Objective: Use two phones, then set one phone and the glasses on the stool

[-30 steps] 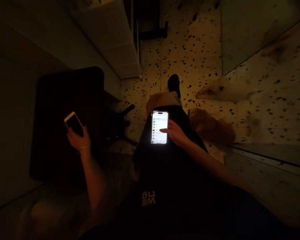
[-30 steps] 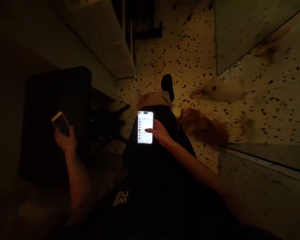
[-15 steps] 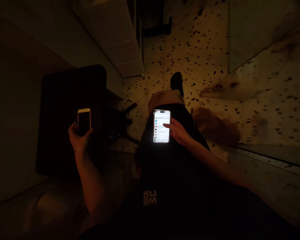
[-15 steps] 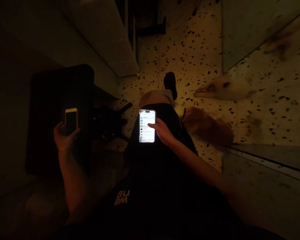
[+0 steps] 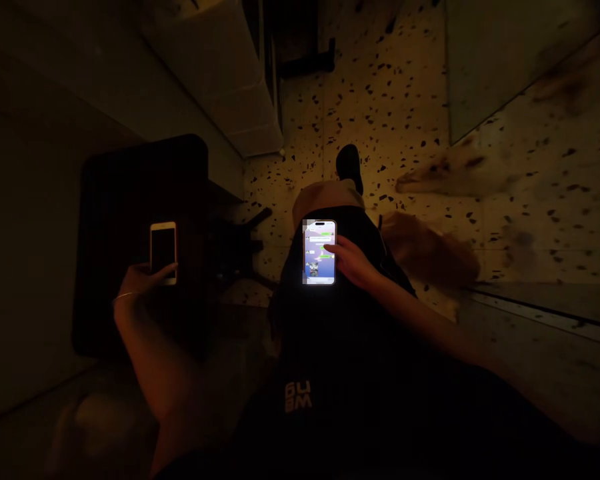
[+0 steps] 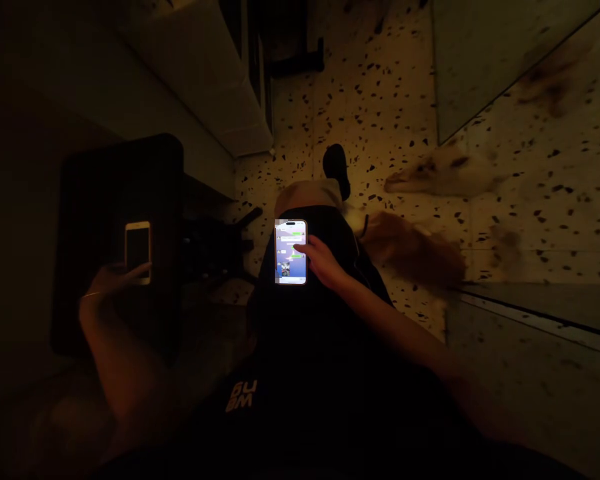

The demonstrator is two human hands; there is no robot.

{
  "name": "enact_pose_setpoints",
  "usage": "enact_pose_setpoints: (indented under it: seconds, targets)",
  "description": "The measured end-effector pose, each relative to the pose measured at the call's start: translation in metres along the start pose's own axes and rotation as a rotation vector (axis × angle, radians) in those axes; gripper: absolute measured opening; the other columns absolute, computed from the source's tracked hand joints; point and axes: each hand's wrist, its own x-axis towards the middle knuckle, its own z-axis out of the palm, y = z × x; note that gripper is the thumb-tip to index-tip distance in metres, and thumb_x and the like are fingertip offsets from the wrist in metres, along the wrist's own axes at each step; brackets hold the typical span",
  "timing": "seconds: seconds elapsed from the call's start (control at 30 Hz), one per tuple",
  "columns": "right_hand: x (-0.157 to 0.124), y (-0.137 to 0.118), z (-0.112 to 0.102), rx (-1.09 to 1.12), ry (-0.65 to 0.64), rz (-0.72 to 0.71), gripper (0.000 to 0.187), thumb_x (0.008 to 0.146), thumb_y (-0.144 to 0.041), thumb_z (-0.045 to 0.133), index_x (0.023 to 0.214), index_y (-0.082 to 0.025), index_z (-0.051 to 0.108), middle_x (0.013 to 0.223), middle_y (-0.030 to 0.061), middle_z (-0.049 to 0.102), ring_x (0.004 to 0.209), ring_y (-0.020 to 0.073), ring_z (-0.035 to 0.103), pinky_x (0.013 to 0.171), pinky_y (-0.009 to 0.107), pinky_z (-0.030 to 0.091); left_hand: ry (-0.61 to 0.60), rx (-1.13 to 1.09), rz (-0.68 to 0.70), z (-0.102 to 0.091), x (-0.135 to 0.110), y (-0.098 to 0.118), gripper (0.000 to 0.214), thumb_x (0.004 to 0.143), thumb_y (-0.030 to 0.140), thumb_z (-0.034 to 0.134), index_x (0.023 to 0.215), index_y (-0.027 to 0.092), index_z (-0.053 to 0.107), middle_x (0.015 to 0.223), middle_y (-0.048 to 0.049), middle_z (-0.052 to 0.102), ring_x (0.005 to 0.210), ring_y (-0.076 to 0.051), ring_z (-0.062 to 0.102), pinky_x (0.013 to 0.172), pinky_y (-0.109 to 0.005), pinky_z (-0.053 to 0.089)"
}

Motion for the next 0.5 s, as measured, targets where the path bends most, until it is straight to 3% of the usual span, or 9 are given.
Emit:
enact_pose_setpoints:
  seconds: [0.13, 0.23, 0.33, 0.5]
  targets:
    - [0.001, 0.002, 0.000, 0.010, -0.019, 0.003, 0.044, 0.062, -0.034, 0.083, 0.098, -0.019, 0.063, 0.096, 0.0025, 0.071, 0.089, 0.0200, 0.065, 0.083, 0.034, 0.049, 0.025, 0.007, -0.007, 0.000, 0.001, 0.000, 0.065, 0.064, 0.049, 0.091, 0.111, 0.008, 0.071, 0.091, -0.0152, 0.071, 0.088, -0.037, 0.068, 0.087, -0.056, 0.052]
    - [-0.001, -0.001, 0.001, 0.041, -0.016, 0.010, 0.047, 0.063, -0.036, 0.084, 0.101, -0.019, 0.064, 0.096, 0.0033, 0.070, 0.088, 0.0203, 0.064, 0.084, 0.034, 0.049, 0.086, -0.255, 0.164, 0.011, 0.000, -0.012, 0.056, 0.066, 0.040, 0.088, 0.112, 0.012, 0.073, 0.095, -0.0114, 0.072, 0.086, -0.029, 0.068, 0.090, -0.050, 0.053]
    - [-0.006, -0.004, -0.001, 0.072, -0.002, 0.013, 0.049, 0.063, -0.042, 0.085, 0.101, -0.019, 0.065, 0.091, 0.0022, 0.069, 0.085, 0.0199, 0.063, 0.080, 0.033, 0.049, 0.065, -0.551, 0.289, 0.027, -0.008, -0.022, 0.055, 0.065, 0.044, 0.086, 0.110, 0.016, 0.073, 0.095, -0.0061, 0.071, 0.079, -0.019, 0.065, 0.083, -0.037, 0.055]
    - [-0.011, -0.003, -0.004, 0.084, 0.046, -0.014, 0.060, 0.057, -0.056, 0.089, 0.095, -0.018, 0.062, 0.080, 0.0001, 0.065, 0.074, 0.0170, 0.059, 0.072, 0.030, 0.045, -0.021, -1.052, 0.400, 0.064, -0.046, -0.015, 0.067, 0.056, 0.054, 0.092, 0.109, 0.019, 0.070, 0.098, -0.0030, 0.068, 0.079, -0.015, 0.061, 0.069, -0.025, 0.054]
